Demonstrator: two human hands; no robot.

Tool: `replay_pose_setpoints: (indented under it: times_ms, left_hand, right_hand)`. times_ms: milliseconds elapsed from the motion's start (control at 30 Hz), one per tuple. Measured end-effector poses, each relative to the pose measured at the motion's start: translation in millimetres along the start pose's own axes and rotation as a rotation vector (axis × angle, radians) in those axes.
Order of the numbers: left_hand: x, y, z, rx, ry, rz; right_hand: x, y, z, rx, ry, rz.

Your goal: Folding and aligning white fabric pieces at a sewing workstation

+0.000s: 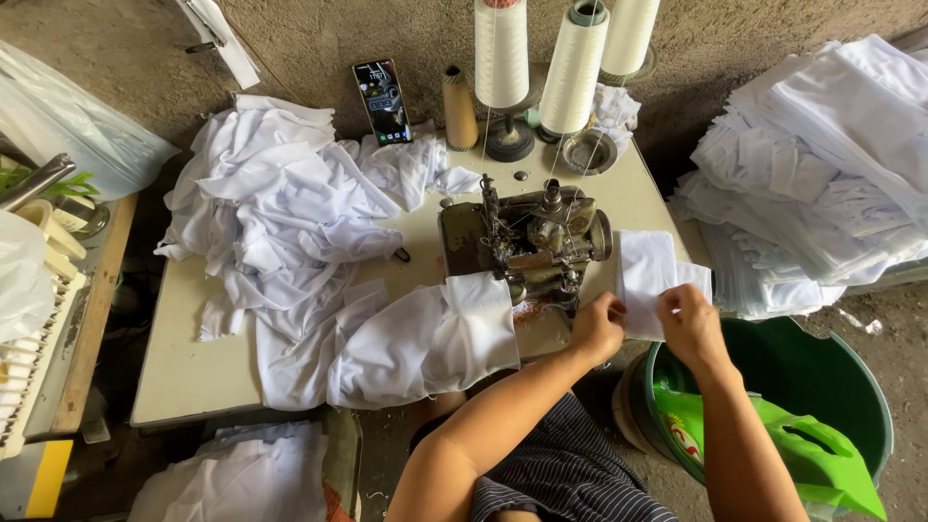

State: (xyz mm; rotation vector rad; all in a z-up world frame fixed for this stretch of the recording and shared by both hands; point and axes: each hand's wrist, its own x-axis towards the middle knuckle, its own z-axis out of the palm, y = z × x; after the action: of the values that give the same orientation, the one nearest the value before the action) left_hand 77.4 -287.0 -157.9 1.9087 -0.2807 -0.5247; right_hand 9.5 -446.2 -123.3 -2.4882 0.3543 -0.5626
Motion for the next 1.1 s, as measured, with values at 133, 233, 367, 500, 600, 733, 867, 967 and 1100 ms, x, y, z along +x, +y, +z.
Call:
replay_pose_setpoints:
  times_ms: [133,233,367,500,600,733,867,967,1100]
  left_hand:
    - [1.4,-1.4,5.0,0.334,-0.076,0.163]
    - [-16.3,11.8,-6.6,0.345,-0.097,0.177]
    - [-43.8,36.0,-32.8,0.323,-0.206,0.159]
    - [-71.2,47.9,-58.2,0.203,-0.049,0.541]
    - [-103.1,80.0,-93.3,-0.055,0.109,0.781]
    - [-142.0,96.0,-152.8,-0.283,-0.14,0.381]
    - [-148.8,63.1,-177.5,-0.638,-0.305,0.162]
    - [-157.9,61.5,-196.3,-0.689,-0.262,0.088]
    - [-152.3,61.3,-219.1,-0.865,0.073,0.122]
  right_hand:
    - [30.5,54.4,7.2,0.159,0.318,0.251]
    - [57.6,59.9,-12.5,0.786,0.741,0.352]
    - [69.7,27.9,-59.7,0.445,1.06,0.033]
    - [38.2,-43.5,-82.8,0.361,0.391,-0.137]
    - [6.2,-138.3,-102.0,0.42,-0.117,-0.082]
    - [-9.6,-195.4,-95.6,0.621,-0.42,-0.23]
    - [5.0,-234.5,-77.5,0.779,-0.515,-0.289]
    - [7.3,-256.5,-60.7,1.006,-0.578,-0.207]
    - [-12.8,-275.6,-30.5,1.041,-0.636,-0.091]
